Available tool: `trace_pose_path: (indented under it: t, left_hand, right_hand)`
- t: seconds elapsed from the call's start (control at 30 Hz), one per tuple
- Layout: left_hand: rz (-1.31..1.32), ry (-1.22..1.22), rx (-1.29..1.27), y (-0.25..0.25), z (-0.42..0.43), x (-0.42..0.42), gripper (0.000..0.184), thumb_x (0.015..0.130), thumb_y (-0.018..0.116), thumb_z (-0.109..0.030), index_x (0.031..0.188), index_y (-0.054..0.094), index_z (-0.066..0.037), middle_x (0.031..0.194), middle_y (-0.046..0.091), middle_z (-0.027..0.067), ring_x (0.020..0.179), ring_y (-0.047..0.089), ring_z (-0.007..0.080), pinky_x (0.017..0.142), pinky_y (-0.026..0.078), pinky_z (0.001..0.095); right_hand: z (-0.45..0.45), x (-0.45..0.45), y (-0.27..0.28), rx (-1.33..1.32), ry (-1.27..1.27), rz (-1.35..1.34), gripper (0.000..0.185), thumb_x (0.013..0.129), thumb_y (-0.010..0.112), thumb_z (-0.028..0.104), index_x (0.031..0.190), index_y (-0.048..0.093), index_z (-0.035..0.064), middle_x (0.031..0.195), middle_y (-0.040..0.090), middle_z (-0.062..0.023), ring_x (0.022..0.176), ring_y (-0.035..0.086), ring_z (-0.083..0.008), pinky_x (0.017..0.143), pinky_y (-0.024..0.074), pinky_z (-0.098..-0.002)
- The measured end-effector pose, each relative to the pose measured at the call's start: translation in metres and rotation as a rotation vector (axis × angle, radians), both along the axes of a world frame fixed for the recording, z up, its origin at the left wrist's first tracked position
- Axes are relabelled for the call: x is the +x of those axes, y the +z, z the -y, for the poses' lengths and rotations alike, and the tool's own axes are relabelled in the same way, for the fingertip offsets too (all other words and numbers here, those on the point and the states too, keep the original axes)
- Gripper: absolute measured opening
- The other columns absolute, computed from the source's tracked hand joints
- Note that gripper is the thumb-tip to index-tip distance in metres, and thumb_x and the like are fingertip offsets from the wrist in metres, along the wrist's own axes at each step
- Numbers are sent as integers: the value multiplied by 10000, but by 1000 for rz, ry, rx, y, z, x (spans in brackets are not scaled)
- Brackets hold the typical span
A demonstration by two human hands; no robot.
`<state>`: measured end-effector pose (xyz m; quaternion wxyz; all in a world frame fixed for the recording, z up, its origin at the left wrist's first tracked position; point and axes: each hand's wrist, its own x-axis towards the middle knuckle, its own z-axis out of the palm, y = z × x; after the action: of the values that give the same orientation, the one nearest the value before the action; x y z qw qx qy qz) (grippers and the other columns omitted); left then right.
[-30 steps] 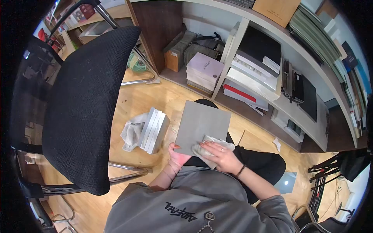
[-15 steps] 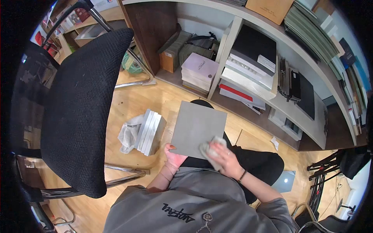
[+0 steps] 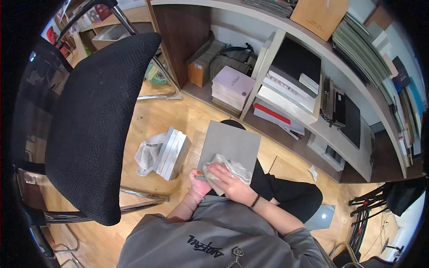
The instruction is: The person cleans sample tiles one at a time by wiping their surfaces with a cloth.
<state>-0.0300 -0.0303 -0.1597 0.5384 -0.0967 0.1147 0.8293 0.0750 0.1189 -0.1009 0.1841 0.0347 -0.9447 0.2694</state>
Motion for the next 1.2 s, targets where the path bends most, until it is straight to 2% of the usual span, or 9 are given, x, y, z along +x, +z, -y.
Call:
trace_pose_path:
  t: [0.07,0.13,0.2,0.37,0.47,0.57,0.77,1.0,1.2]
  left_hand:
    - [22,-22,-5,-8,2,-1,770,573,502,-266,1301,475,-19,1322,502,147,1237,456,316,1082,312,428]
    - [25,-7,68,-11,0,-3,788,558,506,-263,1313,472,-40,1320,506,138,1236,458,310,1086,308,428]
    - [25,-3,105,-8,-3,-4,798,550,508,-261,1319,471,-51,1319,508,134,1236,460,307,1088,306,428]
    - [-84,51,-12,7,-9,-3,667,688,517,-333,1295,489,-58,1284,532,115,1214,475,289,1074,316,431]
    - [14,118,-79,-2,-1,2,598,768,498,-356,1275,501,-38,1271,539,123,1213,473,282,1063,325,434]
    - [80,53,349,-9,-1,0,573,819,500,-404,1281,501,-64,1266,546,107,1212,471,265,1039,343,423]
    - [91,52,-5,5,-3,1,572,764,518,-361,1254,526,-65,1250,556,110,1193,488,270,1030,350,415]
    - [38,44,-40,10,-5,3,617,688,517,-319,1237,533,-36,1226,568,123,1158,511,287,1027,351,427]
    - [9,-32,2,-5,3,-2,626,687,504,-313,1246,521,-34,1222,567,123,1151,511,295,1018,360,435]
  right_hand:
    - [1,-10,6,176,187,47,617,587,622,49,1198,607,135,1420,418,-128,1356,311,-368,1095,291,-484]
    - [-29,-36,23,399,-4,-20,607,608,647,72,1205,606,176,1455,377,-99,1361,302,-365,1102,284,-479]
    - [-56,-54,30,364,-302,-116,588,620,687,109,1197,613,201,1447,393,-91,1361,304,-356,1089,312,-459]
    - [-25,-48,29,39,-316,-31,544,684,648,84,1214,600,199,1419,431,-76,1323,360,-338,1068,340,-453]
    - [0,-26,21,16,-29,65,451,687,671,109,1132,650,177,1391,464,-72,1306,392,-324,1046,375,-444]
    - [14,-24,14,-69,270,1,444,720,663,98,1153,647,196,1353,504,-87,1304,405,-326,1055,374,-432]
    - [-43,-72,31,185,-287,-126,462,691,639,49,1136,649,170,1310,541,-67,1258,471,-272,1006,424,-399]
    - [10,-4,36,-45,92,73,526,675,563,-36,1143,651,185,1321,528,-92,1262,473,-263,985,440,-387]
    - [-48,-11,13,60,-139,-19,459,688,583,-36,1090,679,165,1277,564,-114,1192,535,-296,958,457,-384]
